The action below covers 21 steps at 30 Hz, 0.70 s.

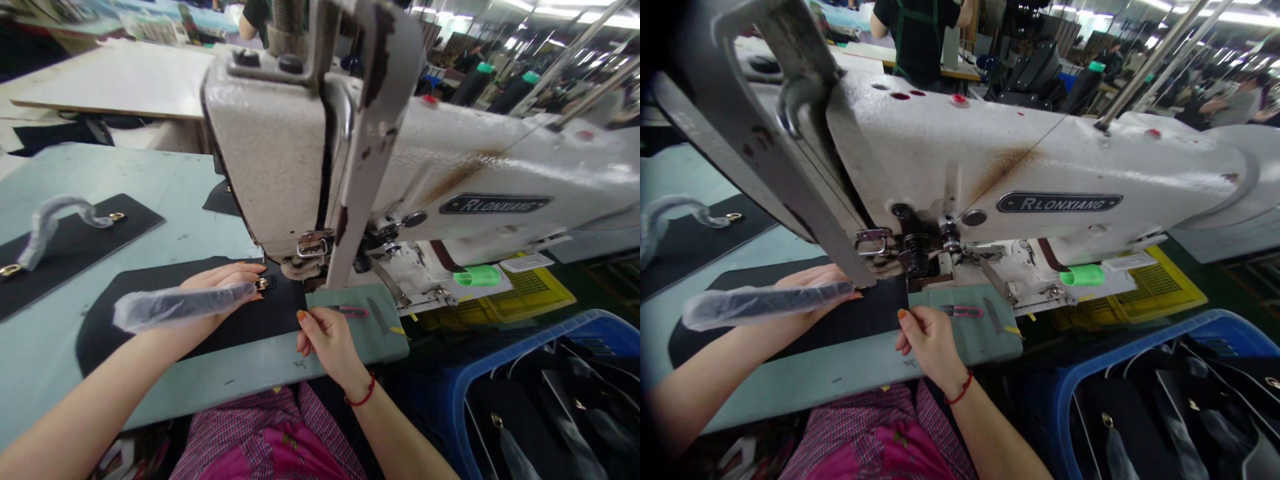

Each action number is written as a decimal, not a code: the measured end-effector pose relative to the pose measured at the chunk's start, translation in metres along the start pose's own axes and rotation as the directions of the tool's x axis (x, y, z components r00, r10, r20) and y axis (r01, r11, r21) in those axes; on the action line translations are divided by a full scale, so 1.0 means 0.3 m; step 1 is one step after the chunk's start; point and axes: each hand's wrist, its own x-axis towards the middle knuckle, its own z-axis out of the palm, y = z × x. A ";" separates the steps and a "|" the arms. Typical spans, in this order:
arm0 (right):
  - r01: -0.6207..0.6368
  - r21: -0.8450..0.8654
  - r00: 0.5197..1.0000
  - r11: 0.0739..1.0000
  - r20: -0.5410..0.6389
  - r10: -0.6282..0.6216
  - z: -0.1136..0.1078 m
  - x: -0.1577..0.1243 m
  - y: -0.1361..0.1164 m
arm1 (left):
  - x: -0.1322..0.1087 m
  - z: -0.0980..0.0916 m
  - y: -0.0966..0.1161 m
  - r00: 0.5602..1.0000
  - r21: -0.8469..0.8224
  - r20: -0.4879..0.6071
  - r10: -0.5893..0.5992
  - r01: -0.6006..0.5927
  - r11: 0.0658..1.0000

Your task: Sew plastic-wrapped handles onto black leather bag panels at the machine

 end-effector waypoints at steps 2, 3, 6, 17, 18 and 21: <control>0.004 -0.002 1.000 1.000 0.007 -0.004 -0.002 0.009 0.002 | 0.015 -0.010 -0.005 0.997 0.001 0.071 0.043 -0.043 0.999; 0.005 -0.003 1.000 1.000 0.010 -0.005 -0.003 0.014 0.003 | 0.021 -0.014 -0.009 0.993 0.010 0.102 0.055 -0.056 0.998; 0.003 0.003 1.000 1.000 0.018 -0.003 -0.006 0.029 0.001 | 0.037 -0.022 -0.029 0.993 -0.001 0.118 0.027 -0.027 1.000; -0.020 0.004 0.999 1.000 0.025 0.020 -0.004 0.081 -0.056 | 0.113 -0.057 -0.062 0.982 0.040 0.162 0.095 -0.102 0.994; -0.023 0.003 0.999 1.000 0.024 0.023 -0.003 0.085 -0.058 | 0.121 -0.059 -0.064 0.979 0.027 0.173 0.104 -0.110 0.994; -0.022 0.016 1.000 1.000 0.018 0.021 -0.001 0.098 -0.064 | 0.139 -0.059 -0.083 0.977 0.029 0.197 0.074 -0.082 0.996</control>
